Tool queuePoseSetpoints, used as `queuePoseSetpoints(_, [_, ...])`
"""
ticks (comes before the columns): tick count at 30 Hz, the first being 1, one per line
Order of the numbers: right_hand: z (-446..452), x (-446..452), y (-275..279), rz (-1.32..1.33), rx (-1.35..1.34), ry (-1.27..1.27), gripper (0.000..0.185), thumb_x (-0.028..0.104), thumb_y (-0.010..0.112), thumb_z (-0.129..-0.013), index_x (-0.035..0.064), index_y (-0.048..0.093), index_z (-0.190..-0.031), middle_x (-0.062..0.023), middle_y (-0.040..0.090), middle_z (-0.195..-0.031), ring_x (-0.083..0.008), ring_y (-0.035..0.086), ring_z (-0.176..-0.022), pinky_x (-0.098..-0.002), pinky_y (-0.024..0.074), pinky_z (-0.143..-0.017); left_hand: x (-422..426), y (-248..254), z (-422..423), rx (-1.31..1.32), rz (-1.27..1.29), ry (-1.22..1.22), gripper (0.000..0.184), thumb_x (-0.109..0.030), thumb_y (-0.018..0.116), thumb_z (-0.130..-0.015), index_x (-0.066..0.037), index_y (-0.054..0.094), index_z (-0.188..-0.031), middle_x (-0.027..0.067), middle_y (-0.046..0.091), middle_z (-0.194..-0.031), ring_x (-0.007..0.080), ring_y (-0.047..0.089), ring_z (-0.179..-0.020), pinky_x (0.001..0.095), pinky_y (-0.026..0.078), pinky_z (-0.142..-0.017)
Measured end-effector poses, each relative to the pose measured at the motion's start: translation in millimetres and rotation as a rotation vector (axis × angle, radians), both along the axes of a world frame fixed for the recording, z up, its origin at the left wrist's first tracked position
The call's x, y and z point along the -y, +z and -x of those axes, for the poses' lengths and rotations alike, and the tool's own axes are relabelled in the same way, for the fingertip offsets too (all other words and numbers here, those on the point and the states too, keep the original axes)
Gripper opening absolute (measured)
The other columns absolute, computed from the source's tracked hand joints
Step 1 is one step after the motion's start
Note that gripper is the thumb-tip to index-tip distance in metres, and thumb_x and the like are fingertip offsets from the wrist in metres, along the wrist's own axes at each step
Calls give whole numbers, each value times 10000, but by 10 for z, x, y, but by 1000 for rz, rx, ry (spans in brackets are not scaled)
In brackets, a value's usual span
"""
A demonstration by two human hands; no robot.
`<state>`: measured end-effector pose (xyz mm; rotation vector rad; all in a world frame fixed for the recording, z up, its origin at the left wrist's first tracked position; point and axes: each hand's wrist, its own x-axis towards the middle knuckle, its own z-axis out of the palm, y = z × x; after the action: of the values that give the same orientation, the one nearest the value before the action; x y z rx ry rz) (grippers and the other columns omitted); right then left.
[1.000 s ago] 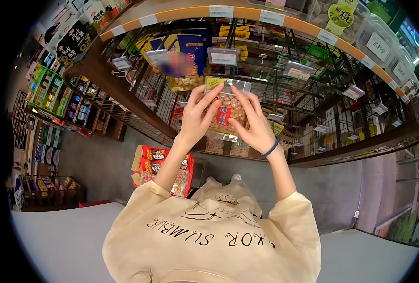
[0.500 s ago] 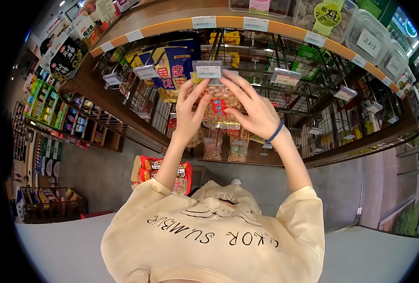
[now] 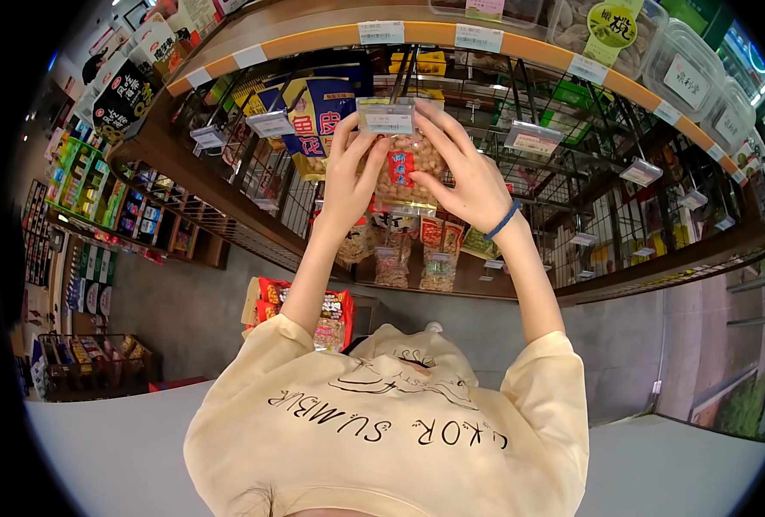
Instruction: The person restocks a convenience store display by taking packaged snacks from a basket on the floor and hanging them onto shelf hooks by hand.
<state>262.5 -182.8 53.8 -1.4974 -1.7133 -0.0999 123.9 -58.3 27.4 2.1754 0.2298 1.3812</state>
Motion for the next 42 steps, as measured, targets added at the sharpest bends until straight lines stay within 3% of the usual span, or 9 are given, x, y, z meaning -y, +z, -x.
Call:
queuePoseSetpoints(2, [2, -20, -6, -30, 40, -7, 634, 198, 650, -795, 133, 356, -1353, -51, 316, -1414, -297, 404, -1238, -386, 474, -912, -13, -1, 9, -42, 23, 3, 217, -137, 553, -889, -5, 589, -1058, 101, 456, -1159, 204, 563, -800, 310, 468, -658])
queuePoseSetpoints(15, [6, -83, -135, 7, -24, -44, 654, 248, 637, -805, 161, 327, -1375, -33, 282, -1435, -294, 390, -1250, -406, 469, -924, 25, -1, 11, -125, 114, 57, 270, -192, 529, -905, -16, 578, -1104, 100, 446, -1131, 202, 558, -803, 325, 469, -681])
queuePoseSetpoints(24, [-81, -199, -191, 8, 16, -70, 671, 229, 616, -812, 227, 287, -1397, -19, 260, -1447, -295, 413, -1231, -410, 493, -894, -43, -111, -122, -179, 84, 38, 422, -301, 526, -903, -70, 483, -1254, 160, 333, -1312, 319, 521, -1072, 387, 450, -858])
queuePoseSetpoints(27, [-100, -232, -205, 16, -11, -97, 694, 218, 620, -802, 250, 272, -1402, -20, 277, -1435, -311, 455, -1185, -407, 515, -850, -31, -245, -222, -210, 146, 62, 466, -317, 506, -911, -98, 422, -1313, 206, 251, -1371, 374, 443, -1171, 411, 404, -935])
queuePoseSetpoints(30, [-126, -273, -224, -34, 39, -121, 710, 182, 614, -796, 281, 261, -1404, -70, 318, -1395, -345, 539, -1057, -409, 533, -781, -45, -299, -304, -198, 187, -6, 596, -327, 529, -896, -140, 275, -1402, 233, 180, -1382, 408, 276, -1278, 449, 330, -998])
queuePoseSetpoints(35, [-230, -395, -274, 50, -9, -190, 742, 95, 565, -792, 332, 226, -1409, -166, 376, -1293, -381, 600, -829, -418, 530, -668, -155, -386, -483, -199, 111, 60, 710, -297, 594, -854, -162, 204, -1431, 252, 180, -1372, 430, 267, -1265, 445, 332, -994])
queuePoseSetpoints(42, [-429, -655, -407, 50, -57, -176, 748, 44, 516, -813, 326, 190, -1424, -170, 496, -1107, -360, 592, -772, -411, 501, -599, -398, -471, -740, -279, 120, 104, 750, -358, 575, -833, -181, 170, -1440, 301, 132, -1386, 502, 308, -1216, 482, 380, -946])
